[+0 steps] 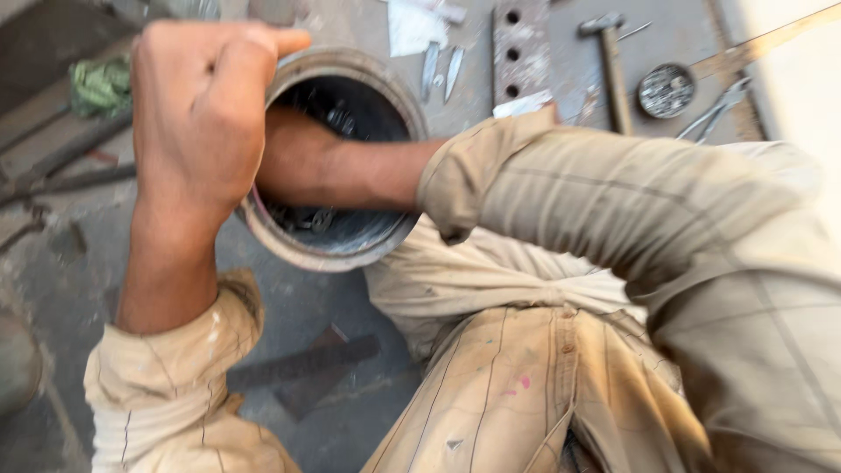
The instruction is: The person sits on the floor and assembles a metal lock mechanism. They use a hammer and anvil to shape a metal plate, then insert a lock cylinder and fasten it with screws and nuts using pliers. The person repeatedly tests the lock's operation by turning the key and adjusting the internal components.
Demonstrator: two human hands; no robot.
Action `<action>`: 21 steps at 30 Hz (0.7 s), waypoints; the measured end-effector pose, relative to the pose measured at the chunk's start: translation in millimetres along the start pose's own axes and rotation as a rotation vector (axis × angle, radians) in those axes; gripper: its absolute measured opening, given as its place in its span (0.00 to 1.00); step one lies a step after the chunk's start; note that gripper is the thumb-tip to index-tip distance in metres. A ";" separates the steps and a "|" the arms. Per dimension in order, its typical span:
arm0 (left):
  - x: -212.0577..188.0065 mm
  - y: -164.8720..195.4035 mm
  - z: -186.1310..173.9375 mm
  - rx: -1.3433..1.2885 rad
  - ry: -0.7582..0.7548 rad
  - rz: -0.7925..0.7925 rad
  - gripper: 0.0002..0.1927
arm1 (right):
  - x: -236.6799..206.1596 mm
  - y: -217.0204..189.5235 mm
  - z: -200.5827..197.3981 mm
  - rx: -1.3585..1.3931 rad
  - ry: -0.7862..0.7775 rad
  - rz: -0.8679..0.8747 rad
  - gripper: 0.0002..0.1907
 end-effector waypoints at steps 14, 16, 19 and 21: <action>-10.0 42.7 2.1 0.104 0.045 -0.195 0.21 | -5.8 -27.5 -33.1 -0.123 0.123 -0.089 0.12; -14.1 34.6 -4.4 0.042 0.053 0.041 0.19 | -6.0 -23.1 -29.1 -0.123 0.084 -0.039 0.13; -20.5 -1.5 -18.0 -0.031 0.020 -0.009 0.20 | -9.1 -9.1 -25.1 -0.080 -0.062 0.172 0.17; -22.5 -20.7 -24.7 -0.127 -0.027 0.067 0.20 | -11.9 -2.3 -25.8 -0.006 -0.127 0.287 0.16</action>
Point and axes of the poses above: each hand's wrist, its own x-axis towards the middle knuckle, its own z-axis out of the palm, y = z × x, the point moved 4 cm from there along x, towards the middle knuckle, and after that the axes turned 11 degrees about -z, right-handed, at the moved point
